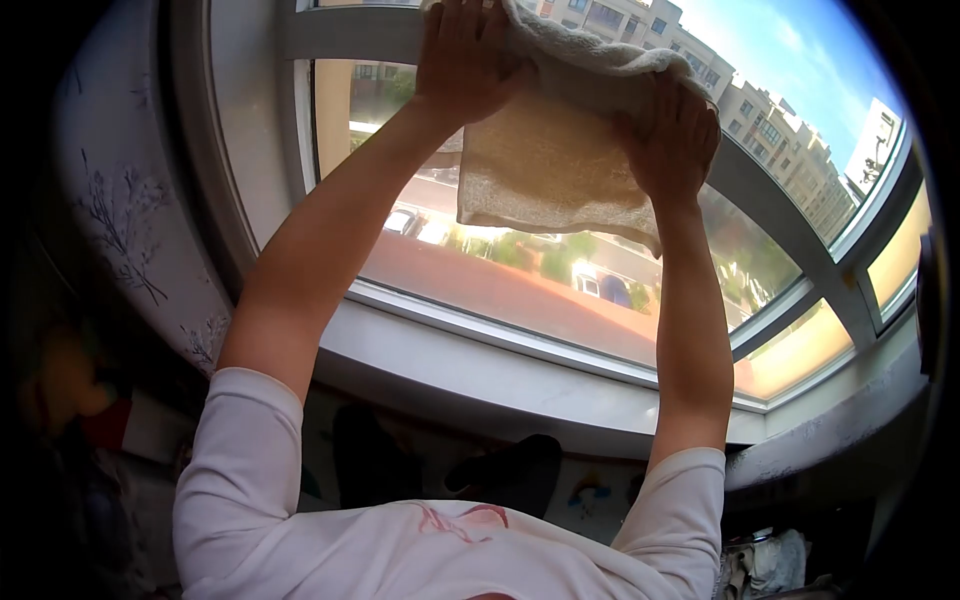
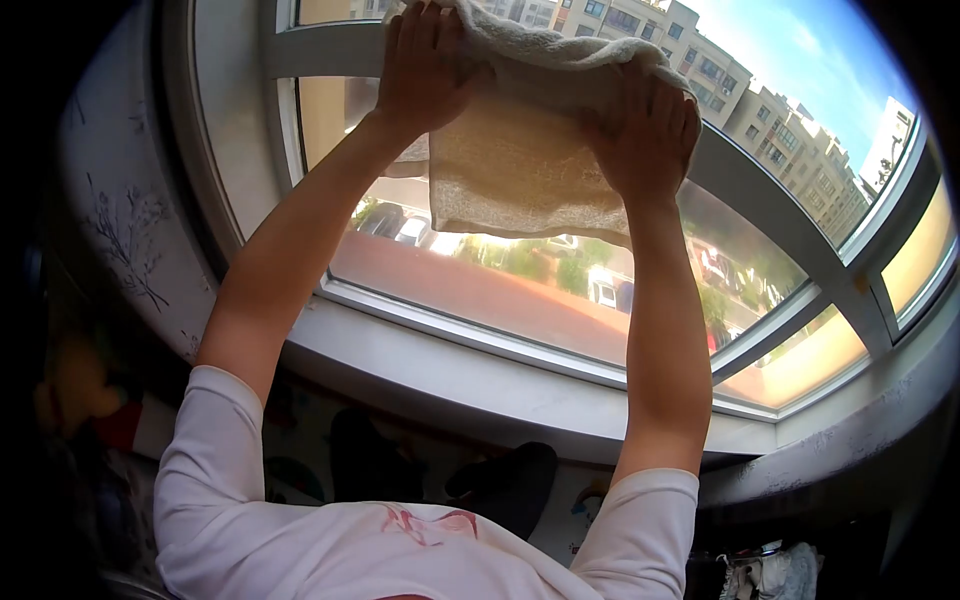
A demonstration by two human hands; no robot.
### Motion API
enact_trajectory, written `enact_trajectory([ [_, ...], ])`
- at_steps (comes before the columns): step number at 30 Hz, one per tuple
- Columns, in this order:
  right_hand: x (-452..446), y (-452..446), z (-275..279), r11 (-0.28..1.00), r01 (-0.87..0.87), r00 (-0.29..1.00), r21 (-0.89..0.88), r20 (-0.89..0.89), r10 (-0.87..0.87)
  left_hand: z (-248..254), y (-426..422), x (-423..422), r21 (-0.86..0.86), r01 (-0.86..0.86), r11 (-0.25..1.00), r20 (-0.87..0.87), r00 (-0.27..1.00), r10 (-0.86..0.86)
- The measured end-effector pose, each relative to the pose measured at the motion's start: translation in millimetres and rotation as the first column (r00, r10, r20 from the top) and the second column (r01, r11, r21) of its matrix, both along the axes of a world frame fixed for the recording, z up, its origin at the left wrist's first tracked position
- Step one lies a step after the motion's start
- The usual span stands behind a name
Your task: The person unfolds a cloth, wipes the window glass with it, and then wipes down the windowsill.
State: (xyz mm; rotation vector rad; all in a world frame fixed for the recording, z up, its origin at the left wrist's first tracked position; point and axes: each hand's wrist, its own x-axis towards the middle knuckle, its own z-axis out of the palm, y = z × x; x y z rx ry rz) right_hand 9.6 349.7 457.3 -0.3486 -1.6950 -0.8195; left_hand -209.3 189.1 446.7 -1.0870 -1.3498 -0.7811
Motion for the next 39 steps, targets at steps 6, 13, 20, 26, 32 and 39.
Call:
enact_trajectory([
  [6,66,68,-3,0.991,0.133,0.989,-0.009,-0.058,-0.134,26,55,42,-0.006,0.138,0.990,-0.027,0.990,-0.138],
  [13,39,74,-18,0.995,0.034,0.975,-0.093,-0.214,-0.054,25,46,46,-0.147,0.188,0.971,0.134,0.977,-0.169],
  [20,22,34,-64,0.959,-0.152,0.988,-0.239,-0.048,0.145,-31,35,53,-0.090,0.091,0.992,-0.010,0.996,-0.092],
  [26,2,32,-117,0.918,-0.101,0.994,-0.384,0.006,0.112,-81,42,52,-0.148,-0.008,0.989,0.052,0.999,0.016],
  [32,2,22,-142,0.870,-0.022,0.984,-0.493,0.141,0.105,-138,42,38,-0.260,-0.079,0.962,0.235,0.962,0.142],
  [39,-16,12,-155,0.904,-0.047,0.995,-0.425,0.061,0.080,-144,51,31,-0.113,-0.046,0.993,0.194,0.979,0.067],
])
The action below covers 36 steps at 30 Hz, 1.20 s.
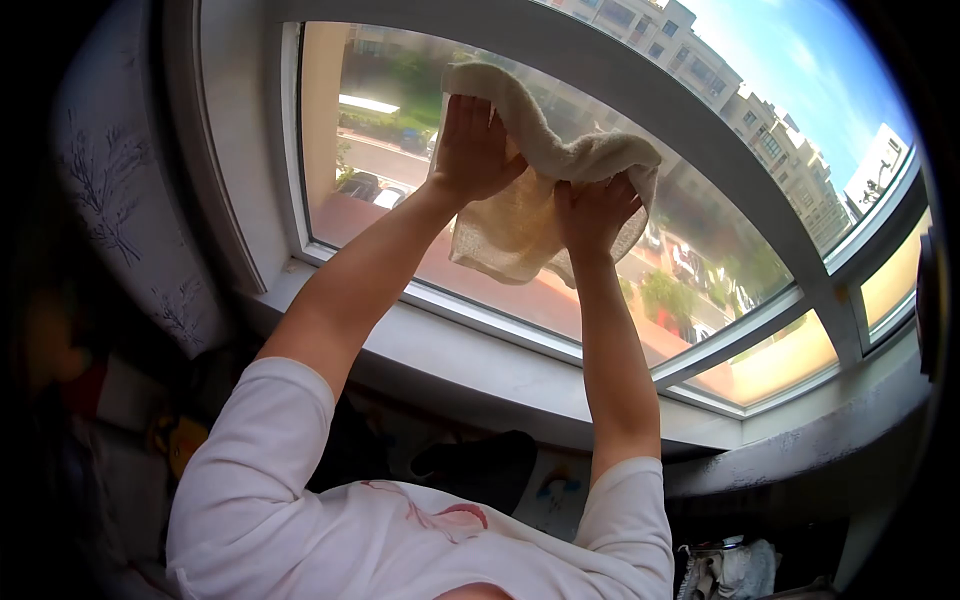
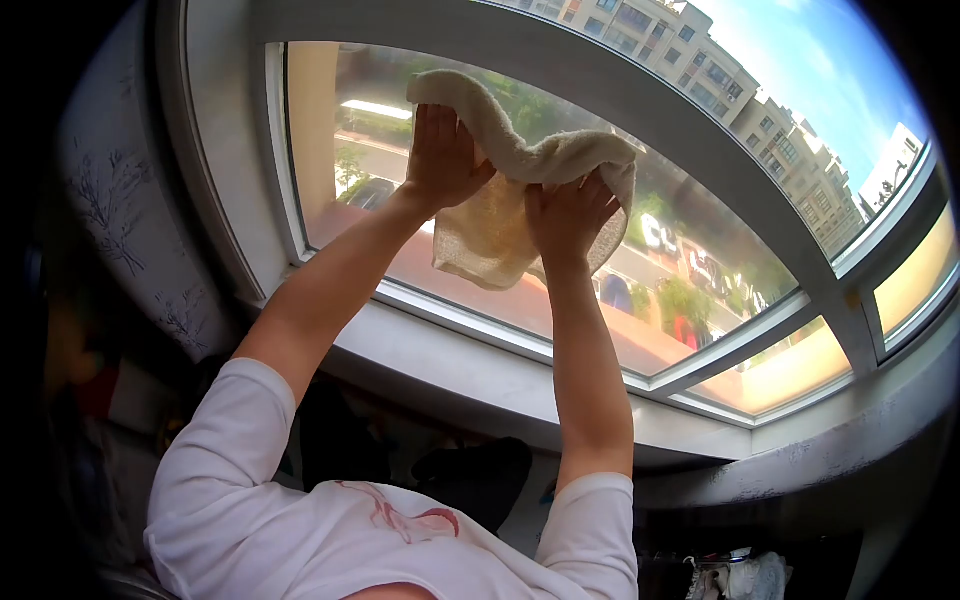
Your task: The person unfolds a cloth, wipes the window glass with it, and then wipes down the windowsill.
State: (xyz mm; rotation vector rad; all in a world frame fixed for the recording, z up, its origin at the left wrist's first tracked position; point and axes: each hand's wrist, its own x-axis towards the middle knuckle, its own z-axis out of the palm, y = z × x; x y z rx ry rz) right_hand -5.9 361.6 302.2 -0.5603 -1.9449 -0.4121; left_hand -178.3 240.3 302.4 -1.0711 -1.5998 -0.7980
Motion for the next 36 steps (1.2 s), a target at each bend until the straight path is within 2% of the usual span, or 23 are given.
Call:
enact_trajectory([
  [4,-8,-8,-14,0.995,-0.089,0.996,-0.033,0.019,0.090,1,-8,0,-0.099,-0.006,0.995,-0.002,1.000,0.006],
  [7,-9,-21,-34,0.971,-0.198,0.974,-0.136,0.082,0.210,-9,-19,3,-0.335,-0.089,0.938,0.053,0.992,0.113],
  [8,-9,-30,-42,0.947,-0.292,0.956,-0.131,-0.033,0.291,-14,-21,8,-0.435,-0.087,0.896,0.079,0.988,0.134],
  [10,-11,-38,-49,0.840,-0.502,0.865,-0.206,-0.108,0.490,-46,-9,17,-0.227,0.259,0.939,0.168,0.960,-0.224],
  [11,-10,-41,-53,0.767,-0.597,0.802,-0.235,-0.152,0.578,-66,1,22,-0.108,0.422,0.900,0.184,0.898,-0.399],
  [12,-8,-42,-57,0.631,-0.701,0.710,-0.333,-0.237,0.664,-85,14,26,-0.178,0.519,0.836,0.263,0.844,-0.468],
  [13,-9,-38,-64,0.416,-0.804,0.582,-0.425,-0.416,0.699,-91,18,42,-0.123,0.578,0.807,0.102,0.816,-0.569],
  [14,-12,-33,-74,0.174,-0.870,0.448,-0.461,-0.591,0.671,-94,24,55,0.046,0.819,0.571,0.416,0.504,-0.757],
  [15,-12,-31,-82,-0.076,-0.895,0.319,-0.441,-0.748,0.582,-92,25,71,0.218,0.885,0.411,0.574,0.225,-0.788],
  [16,-5,-38,-75,-0.117,-0.925,0.249,-0.363,-0.807,0.536,-84,22,90,0.437,0.854,0.281,0.642,-0.078,-0.763],
  [17,2,-46,-68,-0.151,-0.948,0.174,-0.279,-0.855,0.488,-73,18,106,0.561,0.785,0.263,0.648,-0.220,-0.729],
  [19,17,-61,-53,-0.261,-0.962,-0.036,-0.078,-0.913,0.405,-34,9,129,0.535,0.788,0.305,0.713,-0.227,-0.663],
  [20,22,-52,-62,-0.272,-0.960,-0.020,-0.072,-0.947,0.321,-17,7,137,0.384,0.853,0.354,0.773,-0.087,-0.629],
  [22,22,-38,-76,-0.213,-0.973,0.006,-0.090,-0.931,0.364,-13,18,145,-0.073,0.869,0.489,0.703,0.393,-0.593],
  [23,24,-35,-82,-0.335,-0.942,-0.113,0.000,-0.942,0.316,-15,26,144,-0.341,0.733,0.589,0.487,0.674,-0.556],
  [24,29,-41,-86,-0.450,-0.888,-0.223,0.091,-0.942,0.249,8,9,159,-0.513,0.671,0.536,0.487,0.741,-0.462],
  [25,37,-48,-92,-0.550,-0.815,-0.319,0.181,-0.933,0.166,17,0,169,-0.484,0.673,0.559,0.580,0.725,-0.371],
  [27,54,-64,-107,-0.696,-0.623,-0.470,0.356,-0.882,-0.030,36,-22,177,-0.498,0.706,0.504,0.733,0.653,-0.190],
  [30,70,-90,-133,-0.337,-0.882,-0.222,0.329,-0.922,-0.317,1,-7,159,-0.475,0.816,0.328,0.815,0.549,-0.186],
  [33,87,-106,-155,-0.361,-0.852,-0.188,0.379,-0.865,-0.465,-44,-48,153,-0.165,0.876,0.454,0.857,0.355,-0.374],
  [34,93,-111,-138,-0.286,-0.901,-0.132,0.327,-0.833,-0.537,-49,-77,144,0.010,0.924,0.382,0.868,0.182,-0.462],
  [35,100,-105,-137,-0.332,-0.886,-0.157,0.324,-0.883,-0.442,-62,-107,132,0.165,0.923,0.348,0.862,0.037,-0.505],
  [36,110,-99,-128,-0.321,-0.898,-0.175,0.301,-0.914,-0.366,-90,-139,114,0.299,0.854,0.424,0.868,-0.059,-0.494],
])
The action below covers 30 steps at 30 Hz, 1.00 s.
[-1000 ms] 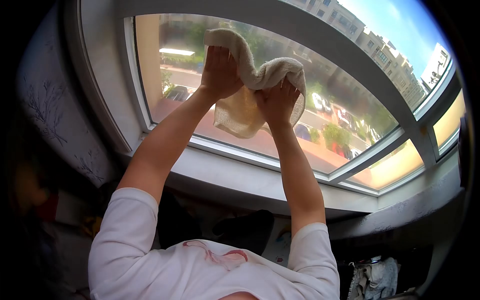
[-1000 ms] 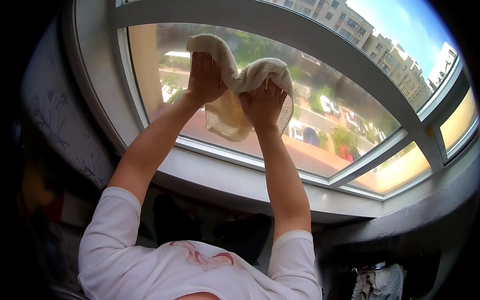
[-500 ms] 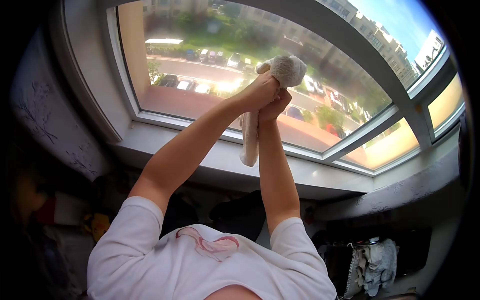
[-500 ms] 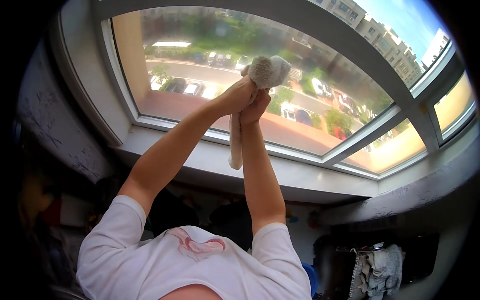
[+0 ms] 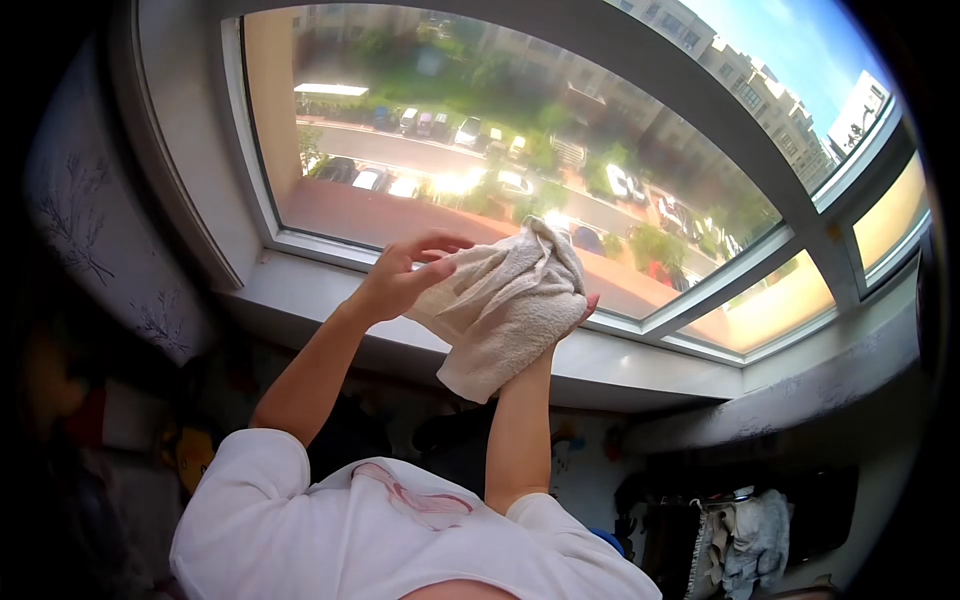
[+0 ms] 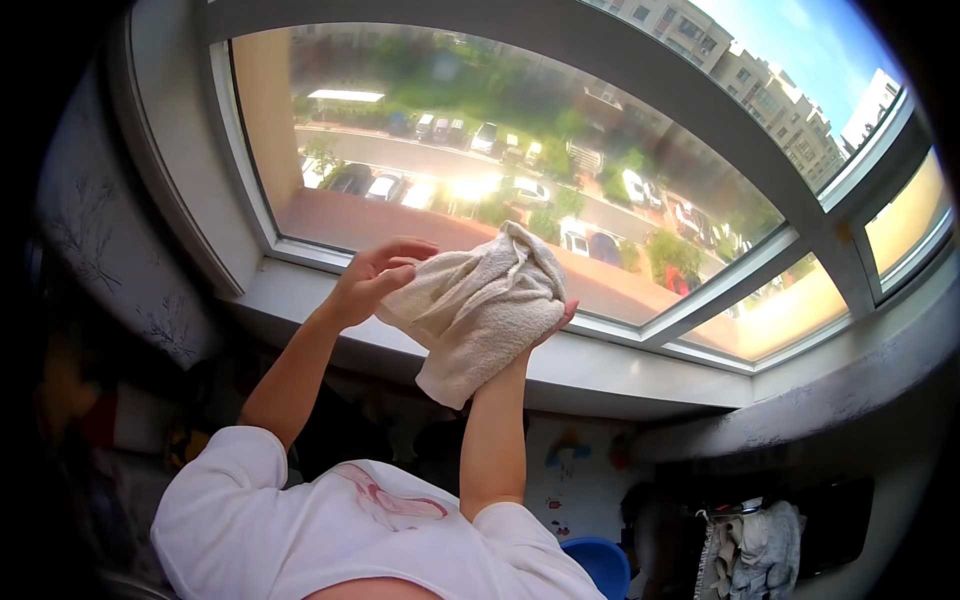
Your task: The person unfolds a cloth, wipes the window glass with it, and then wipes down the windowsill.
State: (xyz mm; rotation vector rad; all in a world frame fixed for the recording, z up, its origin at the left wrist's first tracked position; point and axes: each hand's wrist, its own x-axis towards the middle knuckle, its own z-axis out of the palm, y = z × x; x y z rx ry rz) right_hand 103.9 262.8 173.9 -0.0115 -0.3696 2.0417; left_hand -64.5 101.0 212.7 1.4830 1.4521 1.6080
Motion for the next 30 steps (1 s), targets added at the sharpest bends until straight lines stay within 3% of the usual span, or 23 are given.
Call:
enact_trajectory([
  [1,11,10,10,0.996,0.043,0.999,0.076,-0.005,-0.043,-38,-31,-25,-0.063,-0.169,0.984,0.191,0.965,0.178],
  [2,25,31,16,0.988,0.111,0.993,0.110,0.033,-0.115,-84,-62,-56,-0.174,-0.383,0.907,0.390,0.819,0.421],
  [4,46,63,35,0.942,0.299,0.945,0.151,0.093,-0.315,-178,-136,-114,-0.404,-0.689,0.602,0.623,0.274,0.732],
  [5,49,73,56,0.896,0.414,0.894,0.160,0.116,-0.434,-217,-174,-135,-0.508,-0.729,0.459,0.638,0.040,0.769],
  [6,49,84,79,0.837,0.521,0.828,0.169,0.139,-0.543,-245,-207,-150,-0.608,-0.700,0.375,0.606,-0.104,0.789],
  [8,39,133,98,0.696,0.666,0.690,0.268,0.136,-0.711,-263,-240,-163,-0.679,-0.638,0.363,0.645,-0.284,0.709],
  [10,1,165,118,0.502,0.742,0.489,0.445,0.153,-0.859,-276,-232,-183,-0.693,-0.675,0.254,0.615,-0.369,0.696],
  [11,-24,160,136,0.380,0.753,0.338,0.537,0.179,-0.924,-283,-225,-193,-0.696,-0.690,0.197,0.602,-0.411,0.685],
  [12,-40,154,145,0.321,0.701,0.084,0.637,0.373,-0.924,-281,-209,-203,-0.766,-0.614,0.190,0.534,-0.444,0.720],
  [13,-53,151,151,0.293,0.618,-0.195,0.729,0.504,-0.841,-288,-201,-212,-0.666,-0.677,0.313,0.602,-0.240,0.761],
  [14,-65,158,151,0.163,0.593,-0.197,0.788,0.339,-0.920,-295,-187,-225,-0.656,-0.698,0.288,0.593,-0.241,0.768],
  [17,-84,104,169,0.199,0.301,-0.397,0.933,0.312,-0.863,-303,-143,-256,-0.660,-0.710,0.244,0.588,-0.286,0.756],
  [19,-105,99,156,-0.036,0.212,-0.495,0.977,0.075,-0.866,-304,-118,-268,-0.677,-0.705,0.211,0.577,-0.330,0.747],
  [20,-112,94,153,-0.132,0.086,-0.545,0.987,-0.064,-0.836,-306,-112,-270,-0.687,-0.704,0.179,0.558,-0.353,0.751],
  [23,-132,83,142,-0.361,-0.060,-0.478,0.931,-0.344,-0.808,-307,-102,-269,-0.721,-0.693,0.000,0.414,-0.430,0.802],
  [26,-136,75,111,-0.338,-0.429,-0.318,0.838,-0.490,-0.811,-308,-95,-272,-0.731,-0.662,-0.167,0.251,-0.488,0.836],
  [29,-126,85,84,-0.574,-0.503,0.035,0.646,-0.648,-0.761,-306,-90,-275,-0.723,-0.642,-0.253,0.155,-0.508,0.847],
  [30,-120,88,86,-0.593,-0.500,0.139,0.631,-0.617,-0.775,-306,-89,-276,-0.723,-0.635,-0.273,0.127,-0.510,0.851],
])
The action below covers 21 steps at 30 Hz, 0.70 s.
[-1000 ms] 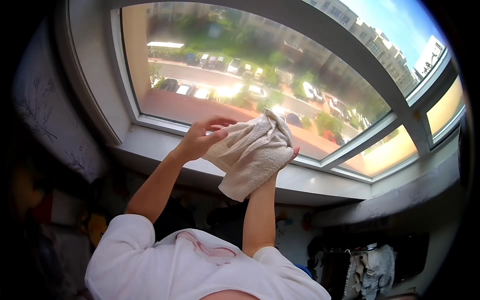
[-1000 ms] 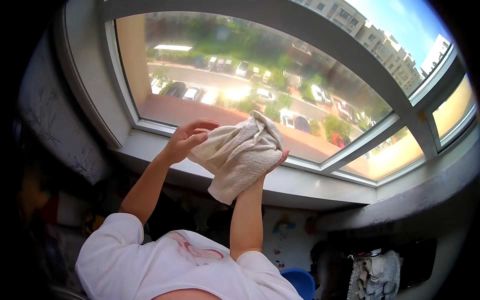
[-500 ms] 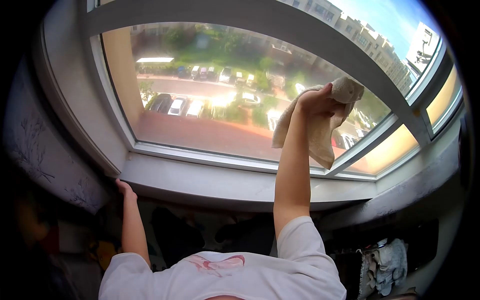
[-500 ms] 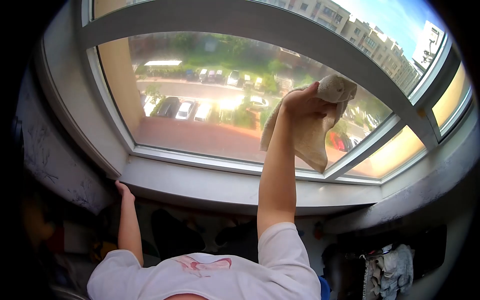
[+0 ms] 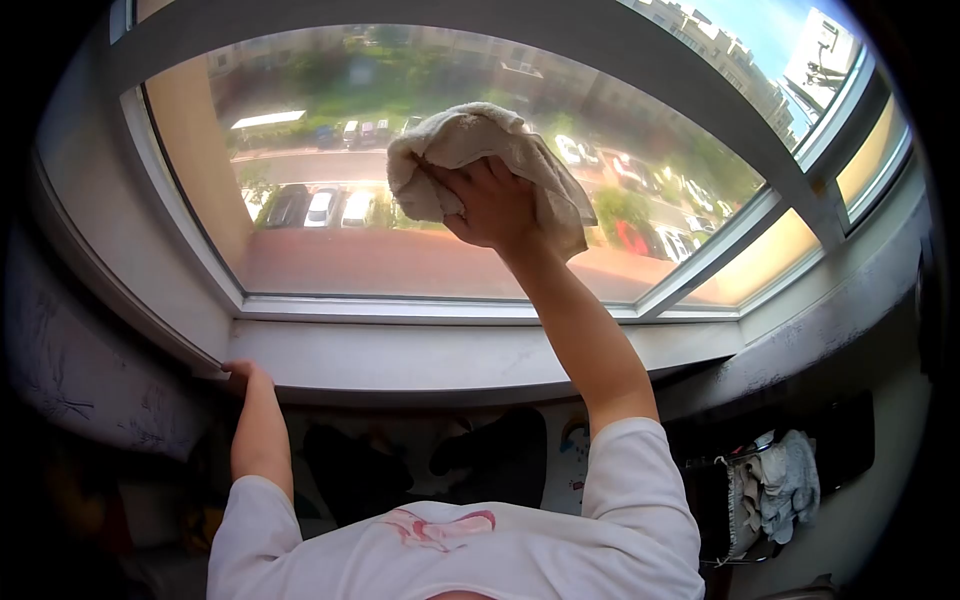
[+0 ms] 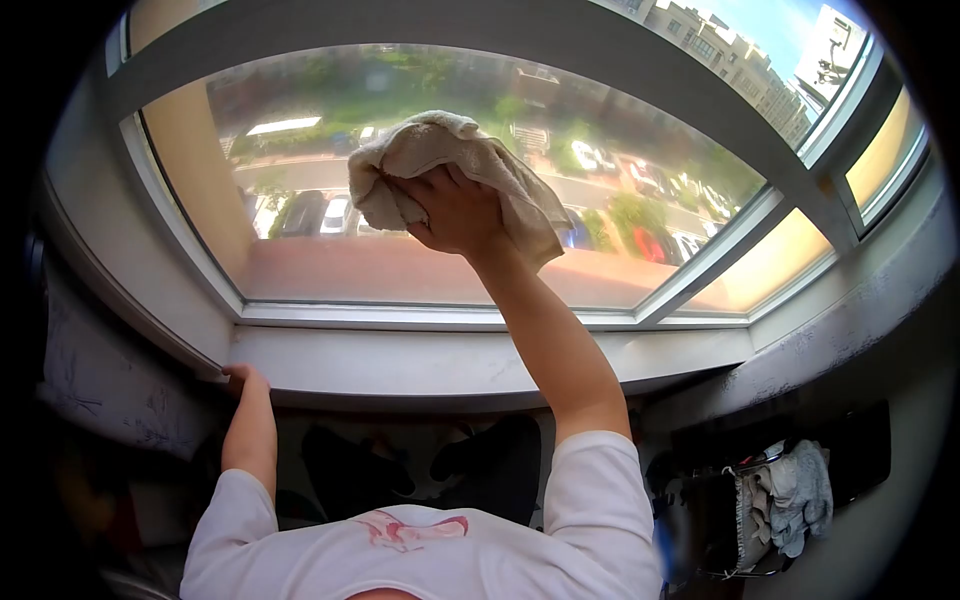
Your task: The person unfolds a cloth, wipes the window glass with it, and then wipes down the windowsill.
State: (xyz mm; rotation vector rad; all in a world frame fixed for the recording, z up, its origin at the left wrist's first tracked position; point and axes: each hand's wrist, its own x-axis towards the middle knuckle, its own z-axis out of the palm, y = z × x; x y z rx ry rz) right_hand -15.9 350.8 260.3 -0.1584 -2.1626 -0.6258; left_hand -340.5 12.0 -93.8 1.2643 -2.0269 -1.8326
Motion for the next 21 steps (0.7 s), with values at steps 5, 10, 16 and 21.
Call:
enact_trajectory([
  [5,68,28,56,0.992,0.121,0.992,-0.023,-0.019,-0.121,0,1,-4,-0.090,-0.004,0.996,0.008,1.000,0.005],
  [10,89,79,45,0.896,0.159,0.631,-0.414,-0.656,-0.415,-6,1,-6,-0.146,0.007,0.989,0.033,0.999,-0.002],
  [16,0,45,45,0.841,-0.232,0.450,-0.489,-0.820,-0.354,-7,-6,-7,-0.180,-0.006,0.984,0.050,0.999,0.015],
  [21,-60,-79,49,0.938,0.305,0.913,-0.163,-0.229,-0.337,-9,-8,-5,-0.205,-0.012,0.979,0.068,0.997,0.026],
])
